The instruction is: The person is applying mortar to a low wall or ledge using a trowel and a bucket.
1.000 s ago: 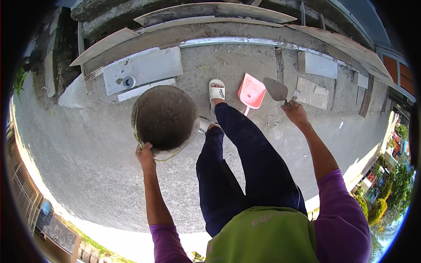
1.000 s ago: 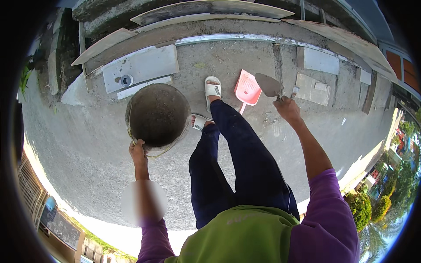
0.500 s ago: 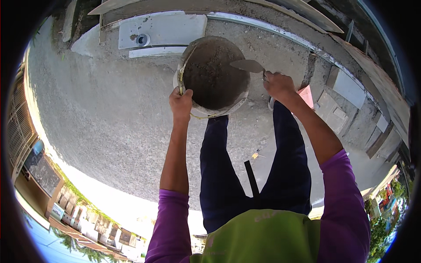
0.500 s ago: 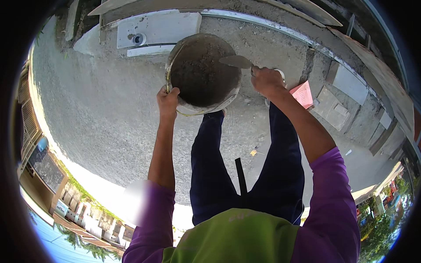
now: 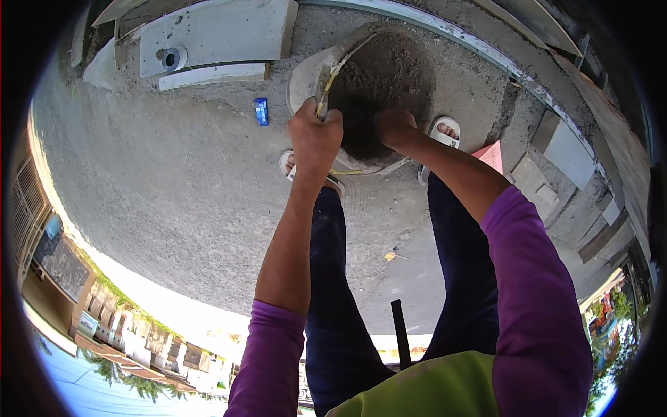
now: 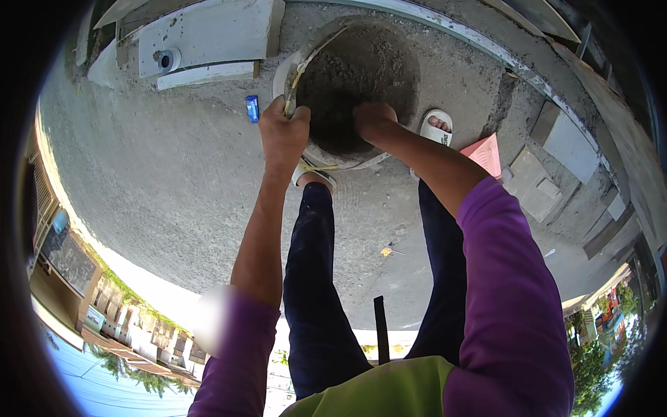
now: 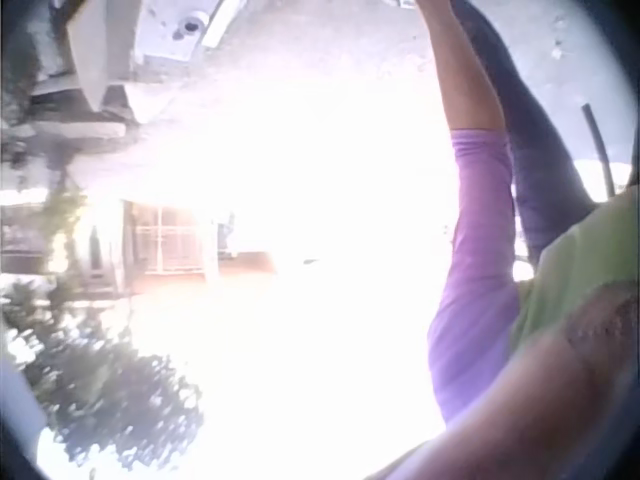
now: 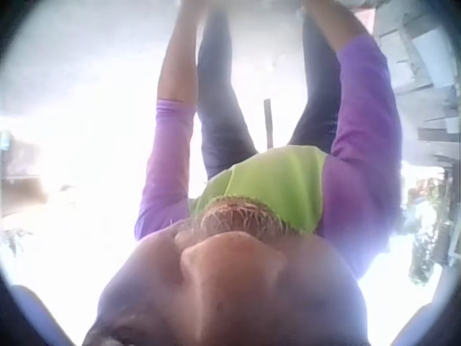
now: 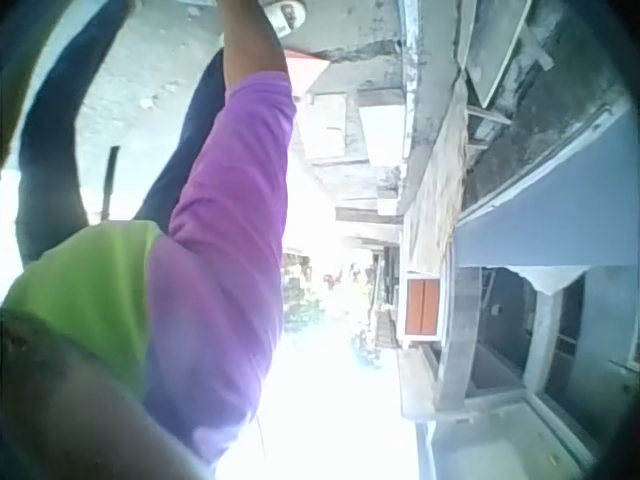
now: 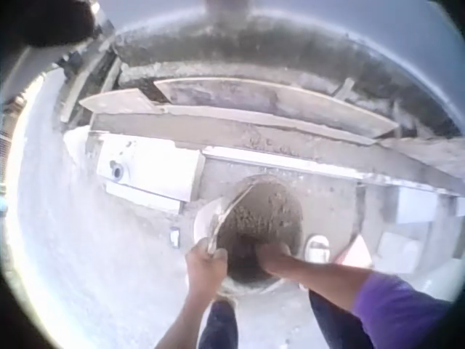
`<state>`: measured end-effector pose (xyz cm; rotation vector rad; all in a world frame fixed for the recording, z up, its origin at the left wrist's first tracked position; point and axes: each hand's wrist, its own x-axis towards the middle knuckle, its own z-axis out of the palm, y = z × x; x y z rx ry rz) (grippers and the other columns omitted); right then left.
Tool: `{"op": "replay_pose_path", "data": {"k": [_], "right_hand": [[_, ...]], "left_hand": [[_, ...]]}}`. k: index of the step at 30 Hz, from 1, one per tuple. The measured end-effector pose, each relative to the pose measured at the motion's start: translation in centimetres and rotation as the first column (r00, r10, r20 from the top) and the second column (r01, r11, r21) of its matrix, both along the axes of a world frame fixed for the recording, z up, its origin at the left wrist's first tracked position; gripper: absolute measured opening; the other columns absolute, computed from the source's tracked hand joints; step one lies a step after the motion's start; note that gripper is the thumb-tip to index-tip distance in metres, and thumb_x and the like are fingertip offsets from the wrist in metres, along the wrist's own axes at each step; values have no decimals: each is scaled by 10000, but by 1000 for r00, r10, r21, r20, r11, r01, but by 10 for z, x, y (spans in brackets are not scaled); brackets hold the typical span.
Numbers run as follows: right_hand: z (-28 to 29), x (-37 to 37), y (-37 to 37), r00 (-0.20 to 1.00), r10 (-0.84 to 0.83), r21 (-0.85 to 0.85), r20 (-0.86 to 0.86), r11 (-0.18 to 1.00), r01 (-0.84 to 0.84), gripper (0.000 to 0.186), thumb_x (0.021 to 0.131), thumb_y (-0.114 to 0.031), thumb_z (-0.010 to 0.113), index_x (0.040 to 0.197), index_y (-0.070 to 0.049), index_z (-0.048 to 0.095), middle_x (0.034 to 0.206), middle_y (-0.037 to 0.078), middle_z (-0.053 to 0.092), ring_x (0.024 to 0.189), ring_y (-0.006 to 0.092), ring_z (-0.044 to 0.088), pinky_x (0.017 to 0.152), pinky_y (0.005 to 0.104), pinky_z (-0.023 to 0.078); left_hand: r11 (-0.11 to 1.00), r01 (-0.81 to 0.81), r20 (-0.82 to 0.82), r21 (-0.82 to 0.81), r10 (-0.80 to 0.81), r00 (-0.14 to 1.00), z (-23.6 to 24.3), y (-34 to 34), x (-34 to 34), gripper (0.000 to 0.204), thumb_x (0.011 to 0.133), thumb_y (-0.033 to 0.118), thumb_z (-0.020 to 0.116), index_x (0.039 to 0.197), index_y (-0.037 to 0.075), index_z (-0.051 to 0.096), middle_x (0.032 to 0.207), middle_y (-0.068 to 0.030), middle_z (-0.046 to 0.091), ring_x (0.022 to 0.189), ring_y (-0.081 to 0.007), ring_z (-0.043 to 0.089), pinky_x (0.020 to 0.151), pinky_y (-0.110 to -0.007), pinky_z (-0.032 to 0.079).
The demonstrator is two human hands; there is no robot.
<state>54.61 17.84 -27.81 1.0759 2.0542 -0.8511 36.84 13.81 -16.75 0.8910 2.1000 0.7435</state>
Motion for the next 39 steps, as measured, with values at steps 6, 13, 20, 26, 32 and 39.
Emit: {"op": "replay_pose_path", "data": {"k": [6, 13, 20, 26, 32, 39], "right_hand": [[10, -18, 68, 992, -96, 18, -85, 995, 98, 269, 943, -106, 539, 1053, -67, 781, 1080, 174, 761, 1062, 353, 731, 875, 474, 601], [-13, -5, -8, 985, 109, -27, -131, 993, -114, 265, 958, -141, 538, 1036, -62, 778, 1030, 150, 769, 999, 307, 751, 818, 449, 611], [-7, 2, 94, 998, -49, 56, 33, 997, 47, 236, 950, -167, 604, 1097, -70, 761, 1078, 127, 770, 992, 299, 756, 821, 426, 612], [-51, 5, 11, 996, -79, -90, -39, 993, 75, 262, 945, -200, 624, 1137, -69, 745, 1143, 154, 751, 1064, 308, 735, 873, 445, 598], [-21, 26, 73, 976, -213, -190, -41, 961, 201, 308, 928, -134, 592, 1195, -46, 716, 1141, 191, 739, 1063, 339, 729, 867, 465, 597], [-28, -7, 1, 984, -176, -376, -30, 914, 152, 298, 915, -123, 589, 1171, -61, 729, 1101, 168, 751, 1031, 355, 731, 864, 459, 598]], "left_hand": [[994, 96, -30, -53, -97, 995, -10, 17, -30, 157, 798, 81, 624, 773, -67, 576, 595, -156, 548, 558, -147, 460, 535, -365, 434], [959, 284, -48, -11, -284, 958, -4, 43, -29, 174, 790, 80, 620, 768, -80, 558, 645, -266, 560, 573, -332, 493, 579, -418, 473], [868, 497, -125, 8, -492, 862, 0, 71, 16, 206, 783, 106, 672, 823, -83, 601, 803, -349, 614, 814, -528, 618, 692, -486, 524], [855, 518, -126, 24, -512, 850, -5, 68, 33, 189, 775, 91, 660, 805, -84, 592, 769, -339, 609, 769, -531, 615, 682, -485, 520], [860, 508, -139, -54, -510, 849, 10, 71, 25, 176, 778, 84, 637, 814, -85, 600, 752, -341, 601, 712, -506, 625, 672, -470, 520], [844, 526, -123, -106, -536, 835, 0, 66, 15, 204, 787, 100, 620, 856, -93, 620, 686, -276, 603, 576, -271, 529, 638, -411, 510]]}}
